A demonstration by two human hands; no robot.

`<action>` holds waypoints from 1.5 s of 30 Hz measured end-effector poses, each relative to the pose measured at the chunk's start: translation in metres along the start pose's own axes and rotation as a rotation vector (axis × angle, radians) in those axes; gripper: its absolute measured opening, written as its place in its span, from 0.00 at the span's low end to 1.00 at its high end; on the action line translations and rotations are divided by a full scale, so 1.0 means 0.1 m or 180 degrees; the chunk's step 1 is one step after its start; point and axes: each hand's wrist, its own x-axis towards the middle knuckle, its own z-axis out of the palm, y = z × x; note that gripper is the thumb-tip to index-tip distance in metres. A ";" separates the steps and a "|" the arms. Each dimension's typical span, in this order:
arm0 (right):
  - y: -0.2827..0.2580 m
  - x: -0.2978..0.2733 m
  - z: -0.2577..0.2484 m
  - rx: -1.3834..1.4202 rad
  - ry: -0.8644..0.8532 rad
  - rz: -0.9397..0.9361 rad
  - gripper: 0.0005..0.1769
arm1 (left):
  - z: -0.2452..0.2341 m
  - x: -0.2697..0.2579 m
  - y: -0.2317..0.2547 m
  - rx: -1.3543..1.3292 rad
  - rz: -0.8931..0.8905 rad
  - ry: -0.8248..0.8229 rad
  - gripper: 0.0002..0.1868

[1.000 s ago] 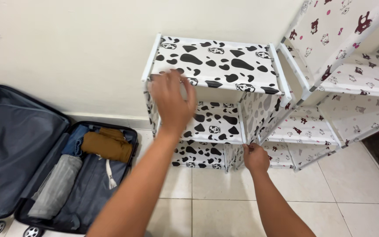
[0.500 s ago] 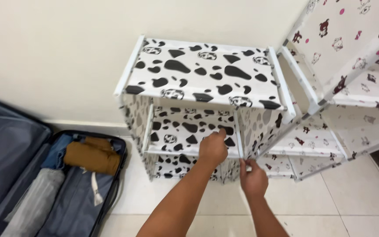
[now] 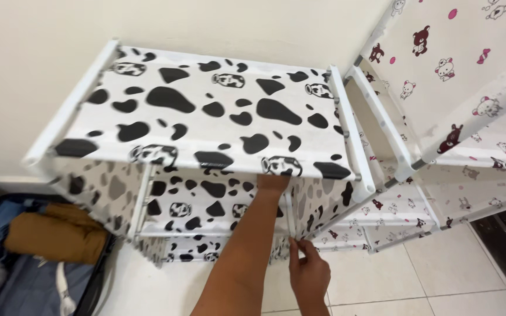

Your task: The person adjusts a small three-tiered fabric storage unit with a cow print pattern, then moves to a wooden table to wipe several metal rods with a cloth. The person handles the rods one at a time, cleaning them and placing them back on the table.

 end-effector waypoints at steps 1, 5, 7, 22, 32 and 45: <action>0.03 0.00 0.02 0.0067 0.0102 -0.0130 0.17 | 0.08 0.02 -0.02 0.0046 0.0025 0.0041 0.14; 0.09 0.00 0.07 0.0034 -0.0118 0.0230 0.15 | 0.23 0.12 -0.11 0.0174 0.0092 0.0157 0.13; 0.09 0.00 0.09 0.0086 -0.0003 0.0170 0.15 | 0.24 0.14 -0.15 0.0209 0.0101 0.0177 0.13; 0.10 0.00 0.12 -0.0075 -0.0144 0.0567 0.15 | 0.21 0.16 -0.22 0.0361 0.0221 0.0197 0.11; 0.06 -0.01 0.06 -0.0120 -0.0258 0.0618 0.16 | 0.30 0.05 -0.20 0.0355 0.0375 0.0111 0.10; -0.05 0.02 -0.15 -0.0308 -0.0390 0.0296 0.20 | -1.90 -1.07 0.09 -0.1055 0.0621 -0.0324 0.13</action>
